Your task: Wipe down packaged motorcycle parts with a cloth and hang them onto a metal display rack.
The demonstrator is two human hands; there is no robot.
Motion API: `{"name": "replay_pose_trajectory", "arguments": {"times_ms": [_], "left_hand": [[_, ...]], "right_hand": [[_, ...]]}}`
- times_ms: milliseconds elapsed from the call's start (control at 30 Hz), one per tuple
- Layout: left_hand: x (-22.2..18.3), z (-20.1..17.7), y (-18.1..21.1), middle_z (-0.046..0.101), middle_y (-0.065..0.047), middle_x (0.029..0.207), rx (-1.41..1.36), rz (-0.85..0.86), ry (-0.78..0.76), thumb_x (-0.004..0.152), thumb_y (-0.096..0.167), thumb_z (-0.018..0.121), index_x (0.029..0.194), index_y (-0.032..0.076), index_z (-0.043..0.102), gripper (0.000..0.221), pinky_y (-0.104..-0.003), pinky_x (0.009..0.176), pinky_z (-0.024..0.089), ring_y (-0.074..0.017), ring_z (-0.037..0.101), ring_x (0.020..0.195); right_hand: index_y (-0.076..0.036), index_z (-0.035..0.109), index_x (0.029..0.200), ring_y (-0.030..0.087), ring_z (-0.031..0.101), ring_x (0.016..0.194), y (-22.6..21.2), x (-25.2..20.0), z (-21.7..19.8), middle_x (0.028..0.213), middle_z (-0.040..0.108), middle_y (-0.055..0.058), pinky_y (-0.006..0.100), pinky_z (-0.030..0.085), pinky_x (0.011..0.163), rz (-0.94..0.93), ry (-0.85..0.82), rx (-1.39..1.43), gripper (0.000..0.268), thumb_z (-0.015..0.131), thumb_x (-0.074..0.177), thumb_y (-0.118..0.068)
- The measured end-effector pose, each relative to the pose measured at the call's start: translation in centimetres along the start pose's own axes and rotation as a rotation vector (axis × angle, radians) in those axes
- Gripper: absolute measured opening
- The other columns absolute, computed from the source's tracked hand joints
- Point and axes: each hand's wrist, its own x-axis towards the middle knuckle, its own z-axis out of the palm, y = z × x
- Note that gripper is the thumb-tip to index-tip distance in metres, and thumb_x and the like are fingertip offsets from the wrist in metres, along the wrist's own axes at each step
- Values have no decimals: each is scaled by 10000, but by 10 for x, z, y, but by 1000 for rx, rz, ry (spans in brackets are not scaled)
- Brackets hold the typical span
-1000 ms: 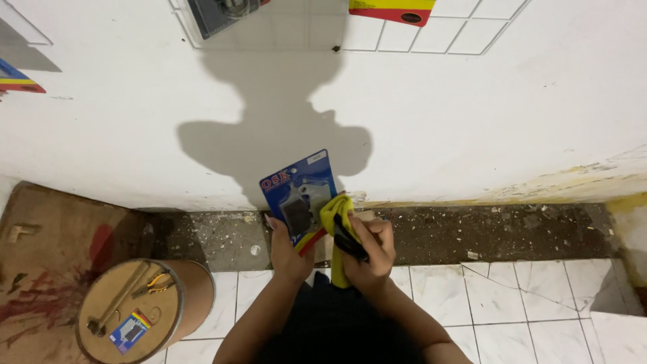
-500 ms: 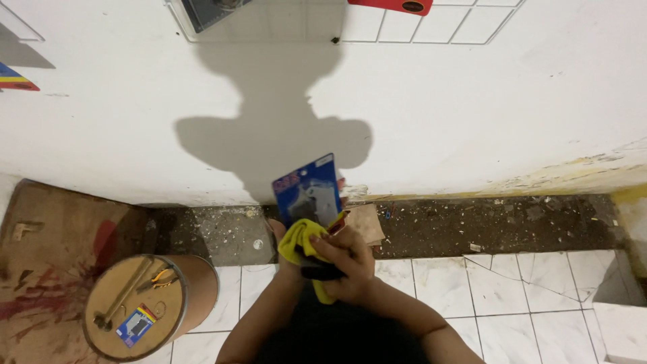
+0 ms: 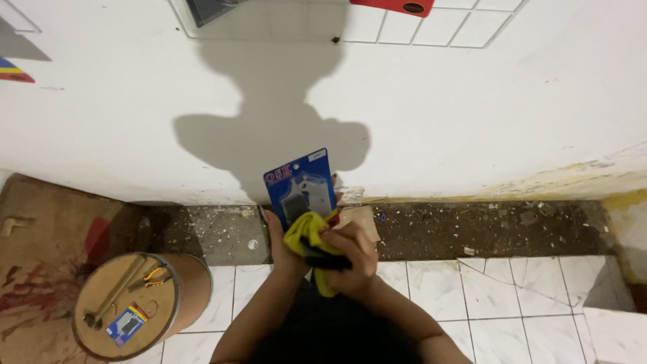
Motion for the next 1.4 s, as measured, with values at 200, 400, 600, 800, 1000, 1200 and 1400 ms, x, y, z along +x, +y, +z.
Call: {"name": "replay_pose_trajectory", "arguments": {"times_ms": [200, 400, 600, 800, 1000, 1200, 1400], "left_hand": [[56, -71, -33, 581, -231, 1438, -51, 52, -215, 999, 643, 376, 1460, 43, 544, 775, -545, 1183, 387, -427, 567, 1304], [71, -108, -35, 578, -232, 1370, 1312, 891, -492, 872, 118, 661, 1460, 8, 332, 683, -439, 943, 515, -356, 635, 1142], [85, -120, -35, 611, -226, 1317, 1322, 862, -440, 897, 82, 659, 1417, -45, 354, 616, -404, 921, 527, -319, 654, 1099], [95, -129, -39, 651, -219, 1253, 1318, 827, -390, 927, 39, 655, 1366, -109, 380, 538, -362, 895, 541, -274, 677, 1047], [119, -150, -34, 418, -310, 1400, 1367, 699, -297, 953, 41, 606, 1429, -153, 257, 622, -464, 1052, 424, -401, 472, 1227], [114, -149, -24, -100, -309, 1668, 1530, 343, -185, 956, 33, 574, 1578, -119, -59, 900, -485, 1245, 297, -464, 91, 1535], [-1, -53, -3, 83, -284, 1680, 1050, 299, -240, 1100, 244, 321, 1595, -58, -122, 729, -475, 1261, 146, -446, 106, 1543]], "right_hand": [[-3, 803, 1007, 314, 655, 714, 49, -3, -18, 869, 668, 143, 397, 557, 698, 82, 166, -212, 324, 708, 697, -1], [57, 764, 949, 249, 584, 715, 16, 6, 8, 830, 577, 142, 361, 548, 708, 19, 291, -141, 171, 764, 780, 31], [19, 831, 981, 263, 607, 673, -13, 16, 14, 846, 623, 158, 419, 561, 683, -120, 99, 1, 219, 763, 797, -78], [62, 773, 1078, 275, 559, 738, 52, -1, -7, 854, 560, 143, 442, 526, 685, 43, 204, -146, 332, 785, 746, 68], [97, 787, 1044, 284, 546, 696, 26, -7, 10, 851, 547, 172, 418, 542, 691, -44, 31, 121, 429, 770, 645, -59], [98, 752, 1122, 243, 583, 740, 21, 35, 5, 866, 580, 148, 405, 535, 692, 87, 143, -80, 336, 690, 792, 121], [18, 824, 1004, 257, 577, 630, -21, 47, 20, 801, 588, 126, 389, 542, 631, -28, 28, 3, 349, 705, 678, 56]]}}
